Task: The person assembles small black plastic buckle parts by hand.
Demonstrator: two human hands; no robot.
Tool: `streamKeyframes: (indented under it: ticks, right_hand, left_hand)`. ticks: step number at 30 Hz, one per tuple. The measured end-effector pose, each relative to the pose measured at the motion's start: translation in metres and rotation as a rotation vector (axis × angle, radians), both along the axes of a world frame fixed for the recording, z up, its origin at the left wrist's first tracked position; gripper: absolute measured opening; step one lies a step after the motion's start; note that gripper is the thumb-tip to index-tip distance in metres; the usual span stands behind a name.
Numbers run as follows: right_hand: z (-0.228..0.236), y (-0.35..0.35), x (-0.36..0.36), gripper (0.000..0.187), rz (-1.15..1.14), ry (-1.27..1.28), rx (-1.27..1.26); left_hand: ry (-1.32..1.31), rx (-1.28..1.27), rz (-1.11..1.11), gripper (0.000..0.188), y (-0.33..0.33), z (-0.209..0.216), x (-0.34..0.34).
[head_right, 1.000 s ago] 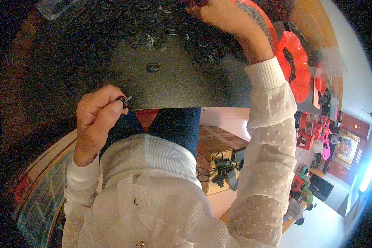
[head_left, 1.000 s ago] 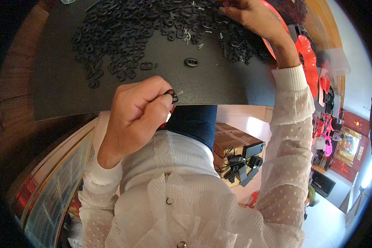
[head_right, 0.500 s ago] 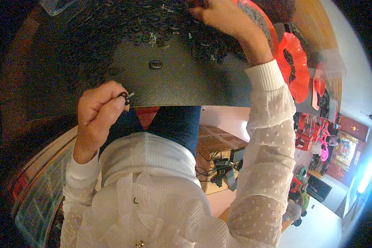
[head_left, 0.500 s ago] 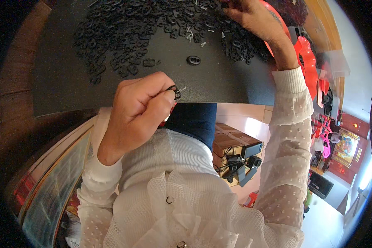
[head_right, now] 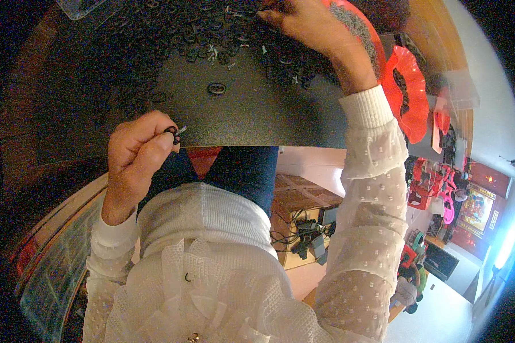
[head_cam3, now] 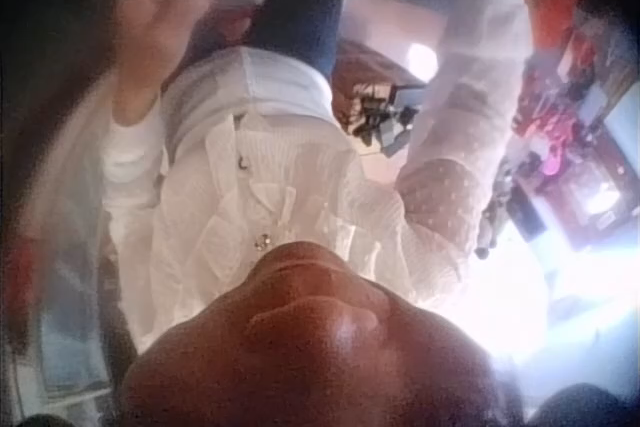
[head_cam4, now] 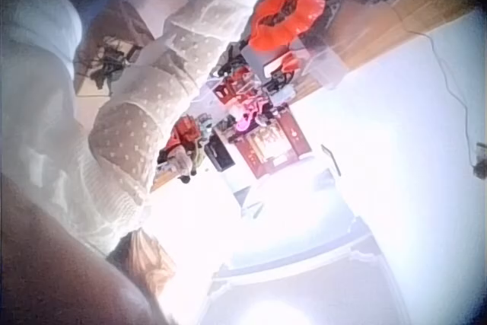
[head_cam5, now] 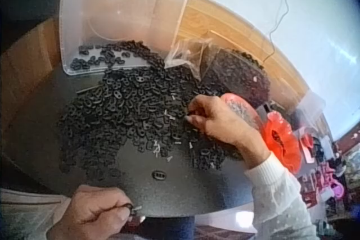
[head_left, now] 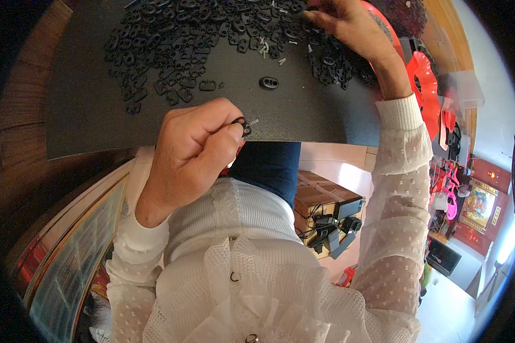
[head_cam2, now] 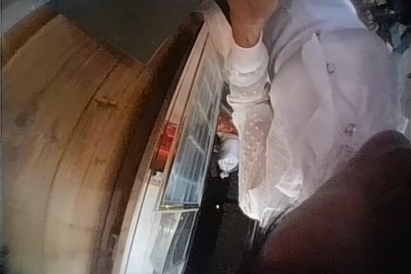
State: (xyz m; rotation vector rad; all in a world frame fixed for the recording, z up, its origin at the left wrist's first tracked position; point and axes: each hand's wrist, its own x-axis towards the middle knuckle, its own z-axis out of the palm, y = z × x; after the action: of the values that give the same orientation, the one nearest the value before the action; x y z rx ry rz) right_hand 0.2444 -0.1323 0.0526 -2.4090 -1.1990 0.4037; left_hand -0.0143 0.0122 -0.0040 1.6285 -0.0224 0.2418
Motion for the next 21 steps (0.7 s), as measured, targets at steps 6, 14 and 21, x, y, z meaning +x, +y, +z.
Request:
streamKeyframes:
  ticks: [6,14,21]
  right_hand:
    - [-0.008,0.003,0.005,0.02,0.158,-0.322,-0.024]
    - [-0.009,-0.002,0.009,0.029,-0.074,0.014,0.1]
    - [0.014,-0.005,-0.029,0.03,-0.308,0.512,0.239]
  left_hand:
    - [-0.02,0.023,0.018,0.014,0.0,0.001,0.0]
    - [-0.018,-0.023,0.028,0.014,-0.001,0.0,0.0]
    - [0.033,-0.04,0.023,0.015,0.0,0.006,-0.002]
